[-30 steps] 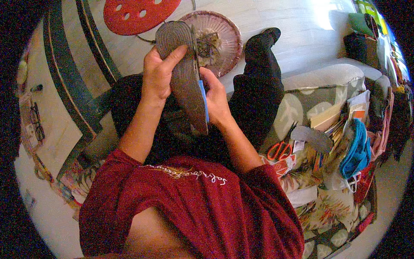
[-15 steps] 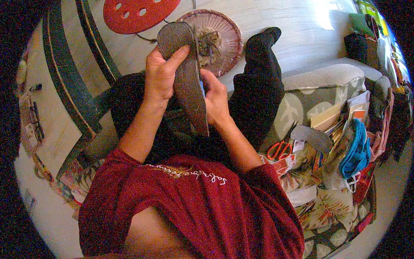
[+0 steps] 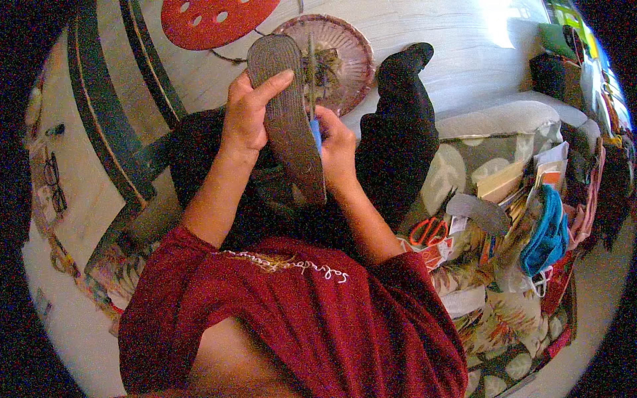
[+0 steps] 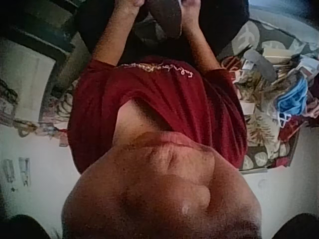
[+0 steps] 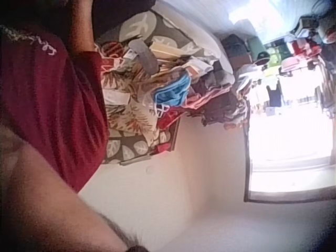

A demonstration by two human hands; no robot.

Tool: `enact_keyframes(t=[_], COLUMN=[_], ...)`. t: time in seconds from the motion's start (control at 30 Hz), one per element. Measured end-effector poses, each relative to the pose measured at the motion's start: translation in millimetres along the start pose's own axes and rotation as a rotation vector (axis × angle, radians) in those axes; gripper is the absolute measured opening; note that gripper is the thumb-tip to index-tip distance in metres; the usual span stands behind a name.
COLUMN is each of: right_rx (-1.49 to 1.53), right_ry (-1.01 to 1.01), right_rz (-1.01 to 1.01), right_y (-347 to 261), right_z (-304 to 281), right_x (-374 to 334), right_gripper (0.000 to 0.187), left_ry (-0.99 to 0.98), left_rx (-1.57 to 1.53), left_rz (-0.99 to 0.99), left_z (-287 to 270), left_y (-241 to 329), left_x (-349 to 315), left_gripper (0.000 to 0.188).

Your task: The person trims a gray shoe insole using blue-handled scissors. They hold the insole by hand, cutting away excess material along a marked outline while rotating the piece over a small trash bin.

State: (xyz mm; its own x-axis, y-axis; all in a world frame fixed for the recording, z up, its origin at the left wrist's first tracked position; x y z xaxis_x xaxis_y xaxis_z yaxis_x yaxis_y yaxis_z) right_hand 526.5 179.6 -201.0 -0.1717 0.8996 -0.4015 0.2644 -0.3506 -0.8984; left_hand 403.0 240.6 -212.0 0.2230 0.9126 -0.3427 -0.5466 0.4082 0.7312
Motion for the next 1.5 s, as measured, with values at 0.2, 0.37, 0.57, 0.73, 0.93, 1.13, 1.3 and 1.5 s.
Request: enact_keyframes(t=[0.2, 0.37, 0.57, 0.73, 0.93, 1.13, 1.3, 1.5], right_rx=[0.352, 0.261, 0.248, 0.205, 0.159, 0.081, 0.062, 0.308], right_ry=[-0.135, -0.153, -0.12, -0.093, -0.083, -0.047, -0.034, -0.133], right_rz=[0.016, -0.01, -0.004, 0.0, 0.012, 0.017, 0.074, 0.028], right_y=[11, 5, 2, 4, 5, 0, 13, 15], right_z=[12, 11, 6, 5, 5, 2, 0, 15], right_x=[2, 4, 6, 5, 6, 4, 2, 3], right_gripper=[0.04, 0.04, 0.04, 0.041, 0.042, 0.038, 0.038, 0.049], left_ry=[-0.038, -0.078, -0.113, -0.102, -0.131, -0.146, -0.136, 0.007], left_rx=[-0.113, 0.05, 0.056, 0.014, -0.029, -0.073, -0.066, -0.131], left_rz=[-0.02, -0.004, -0.028, -0.049, -0.066, -0.065, -0.068, -0.016], left_z=[-4, 1, 7, 6, 6, 7, 6, -6], left_y=[-1, -1, -3, -6, -5, -5, -7, -3], left_x=[5, 4, 0, -1, -2, -1, 0, 3], left_gripper=[0.049, 0.027, 0.026, 0.027, 0.029, 0.029, 0.032, 0.049])
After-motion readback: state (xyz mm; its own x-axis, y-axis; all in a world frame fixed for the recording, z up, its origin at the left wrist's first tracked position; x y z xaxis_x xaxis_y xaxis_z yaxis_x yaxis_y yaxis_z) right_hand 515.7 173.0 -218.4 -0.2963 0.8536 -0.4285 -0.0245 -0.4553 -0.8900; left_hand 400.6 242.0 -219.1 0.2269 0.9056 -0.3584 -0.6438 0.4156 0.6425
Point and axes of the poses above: each hand's wrist, its own x-axis towards the middle knuckle, its own z-axis out of the palm, y = z × x, the point moved 8 cm from there along x, towards the middle knuckle, and after that the axes turned 11 degrees about -y, right-handed, at the moved point
